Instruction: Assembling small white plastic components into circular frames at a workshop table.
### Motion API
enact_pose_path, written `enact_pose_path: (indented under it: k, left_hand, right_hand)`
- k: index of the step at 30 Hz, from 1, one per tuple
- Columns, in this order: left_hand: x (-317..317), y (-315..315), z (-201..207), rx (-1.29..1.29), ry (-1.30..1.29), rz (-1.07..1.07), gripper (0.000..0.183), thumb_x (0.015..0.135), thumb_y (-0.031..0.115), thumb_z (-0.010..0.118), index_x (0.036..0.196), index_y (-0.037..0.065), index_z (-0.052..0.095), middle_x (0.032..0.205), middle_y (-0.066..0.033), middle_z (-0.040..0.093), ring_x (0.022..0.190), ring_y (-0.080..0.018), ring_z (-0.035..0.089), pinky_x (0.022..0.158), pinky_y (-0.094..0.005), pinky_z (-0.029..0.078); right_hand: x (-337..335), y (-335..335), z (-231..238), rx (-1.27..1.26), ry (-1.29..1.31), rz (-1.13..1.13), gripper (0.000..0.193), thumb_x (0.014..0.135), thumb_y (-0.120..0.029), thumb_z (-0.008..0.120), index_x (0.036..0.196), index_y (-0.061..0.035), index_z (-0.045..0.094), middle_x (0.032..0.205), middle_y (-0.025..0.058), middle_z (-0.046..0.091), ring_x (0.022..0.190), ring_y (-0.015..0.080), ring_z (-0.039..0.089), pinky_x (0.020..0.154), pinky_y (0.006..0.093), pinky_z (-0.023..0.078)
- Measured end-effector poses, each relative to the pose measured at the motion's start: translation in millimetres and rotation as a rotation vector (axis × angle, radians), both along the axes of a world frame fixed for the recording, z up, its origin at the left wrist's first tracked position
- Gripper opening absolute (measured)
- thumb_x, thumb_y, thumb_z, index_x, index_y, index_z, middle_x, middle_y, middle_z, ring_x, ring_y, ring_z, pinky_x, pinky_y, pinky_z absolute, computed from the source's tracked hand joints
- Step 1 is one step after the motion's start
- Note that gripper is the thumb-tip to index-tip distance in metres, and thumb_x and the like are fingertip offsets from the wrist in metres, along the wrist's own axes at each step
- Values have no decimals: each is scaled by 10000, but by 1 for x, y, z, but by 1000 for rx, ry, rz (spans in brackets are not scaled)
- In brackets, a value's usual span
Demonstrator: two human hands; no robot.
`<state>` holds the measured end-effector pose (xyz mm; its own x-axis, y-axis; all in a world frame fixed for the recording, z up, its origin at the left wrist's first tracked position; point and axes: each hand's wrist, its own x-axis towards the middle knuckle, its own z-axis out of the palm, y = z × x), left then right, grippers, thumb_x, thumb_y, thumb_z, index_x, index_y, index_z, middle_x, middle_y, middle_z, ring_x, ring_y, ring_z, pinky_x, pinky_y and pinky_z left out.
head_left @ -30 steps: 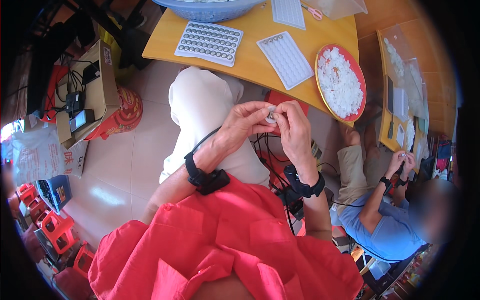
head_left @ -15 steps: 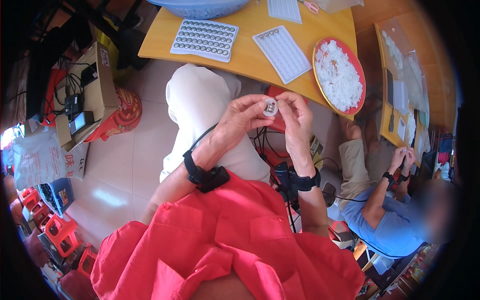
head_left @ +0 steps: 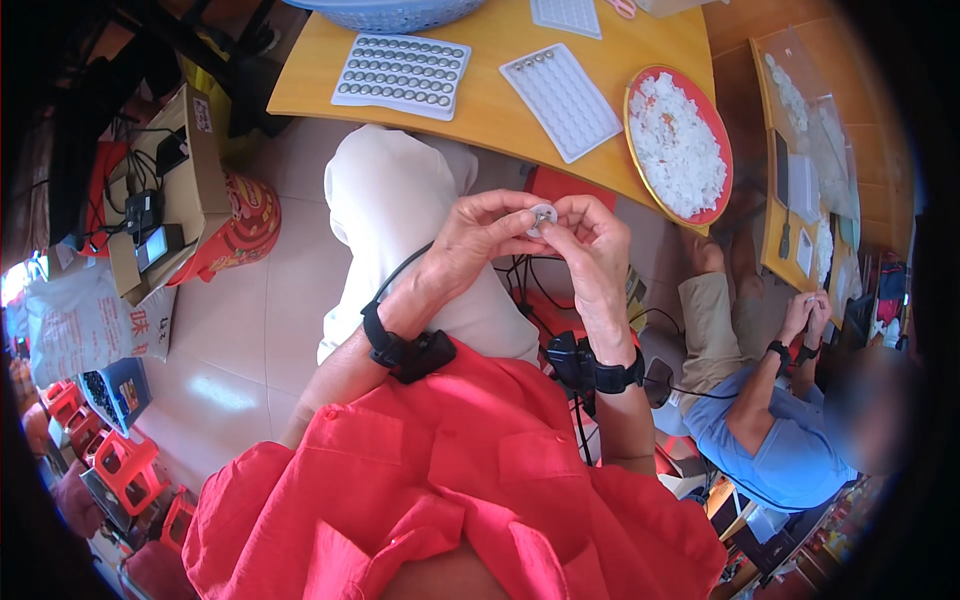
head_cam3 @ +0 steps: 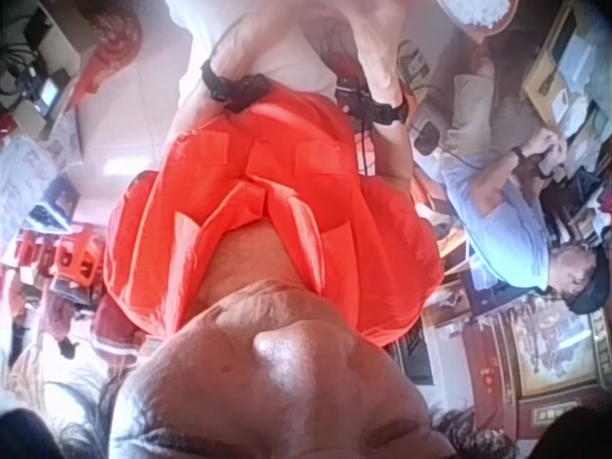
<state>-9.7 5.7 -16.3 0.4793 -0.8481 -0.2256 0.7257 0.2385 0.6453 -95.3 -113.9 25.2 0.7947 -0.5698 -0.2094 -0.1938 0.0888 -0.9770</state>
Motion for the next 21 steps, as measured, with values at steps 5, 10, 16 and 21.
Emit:
enact_pose_path:
  k: [5, 10, 16, 21]
  left_hand:
    - [0, -2, -3, 71, -63, 15, 197, 883, 118, 542, 1040, 12, 594, 1026, -92, 600, 924, -171, 595, 800, -309, 532]
    - [0, 0, 0, 54, 18, 30, 225, 905, 140, 502, 1074, 11, 576, 1035, -100, 598, 929, -181, 600, 804, -303, 529]
    - [4, 3, 0, -49, 141, -4, 267, 918, 152, 475, 1119, -11, 538, 1053, -112, 593, 933, -193, 604, 796, -294, 533]
    - [8, 3, 2, -120, 248, -24, 253, 907, 151, 503, 1111, 8, 549, 1014, -98, 601, 925, -170, 601, 797, -282, 532]
  right_hand:
    - [6, 1, -7, 99, -36, -54, 74, 751, 14, 632, 806, 5, 584, 673, 12, 584, 601, 47, 539, 553, 175, 443]
    - [3, 1, -14, 77, -56, -37, 83, 768, 16, 617, 838, 6, 575, 718, 19, 594, 645, 48, 551, 593, 178, 459]
    - [0, 7, 2, 109, -62, -27, 103, 805, 2, 592, 903, 8, 563, 778, 31, 596, 689, 54, 556, 624, 188, 470]
    - [-2, 7, 8, 48, -114, -64, 111, 832, -10, 568, 940, 13, 561, 780, 34, 580, 705, 59, 551, 628, 197, 470]
